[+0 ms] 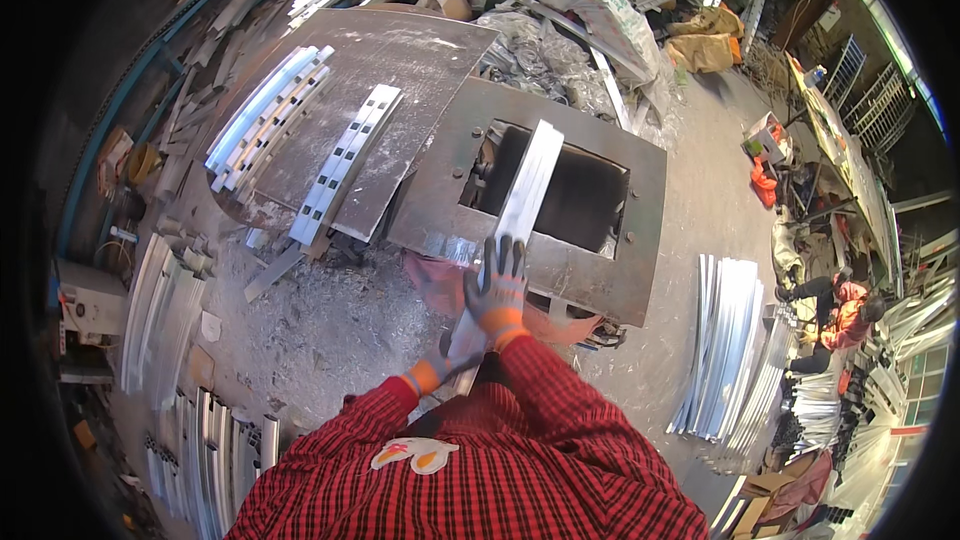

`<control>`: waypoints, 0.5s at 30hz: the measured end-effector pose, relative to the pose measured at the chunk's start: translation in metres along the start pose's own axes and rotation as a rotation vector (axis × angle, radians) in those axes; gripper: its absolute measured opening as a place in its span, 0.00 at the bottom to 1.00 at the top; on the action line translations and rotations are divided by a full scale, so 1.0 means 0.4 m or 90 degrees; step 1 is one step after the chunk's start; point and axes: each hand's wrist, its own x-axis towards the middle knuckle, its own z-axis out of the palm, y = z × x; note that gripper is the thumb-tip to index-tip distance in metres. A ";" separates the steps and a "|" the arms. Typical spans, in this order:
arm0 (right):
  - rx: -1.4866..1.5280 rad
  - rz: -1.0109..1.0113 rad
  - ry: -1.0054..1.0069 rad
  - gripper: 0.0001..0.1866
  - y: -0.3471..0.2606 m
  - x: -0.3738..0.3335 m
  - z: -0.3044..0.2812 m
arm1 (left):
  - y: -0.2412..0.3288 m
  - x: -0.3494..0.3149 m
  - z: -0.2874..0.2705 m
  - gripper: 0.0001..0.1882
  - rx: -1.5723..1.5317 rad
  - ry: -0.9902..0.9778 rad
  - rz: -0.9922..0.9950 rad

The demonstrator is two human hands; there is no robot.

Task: The person repeatedly rubs long silver metal profiles with a red cloth on a metal workbench, flipping and repositioning each piece to treat multiple sides. Finished pieces are stacked on the bench. The setting is a cluttered workshop with many metal profiles on the floor.

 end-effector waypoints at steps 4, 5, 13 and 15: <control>0.081 -0.040 0.022 0.37 -0.054 -0.194 0.017 | -0.143 -0.165 0.004 0.43 0.002 0.024 0.022; 0.167 -0.048 0.053 0.37 -0.034 -0.220 0.018 | -0.151 -0.189 0.000 0.42 0.017 0.014 0.013; 1.392 0.413 -0.145 0.42 0.137 -0.078 0.082 | 0.077 -0.360 -0.083 0.50 -0.017 -0.151 -0.046; 1.479 0.311 -0.267 0.41 0.165 -0.070 0.149 | -0.056 -0.330 -0.074 0.54 -0.012 -0.128 -0.034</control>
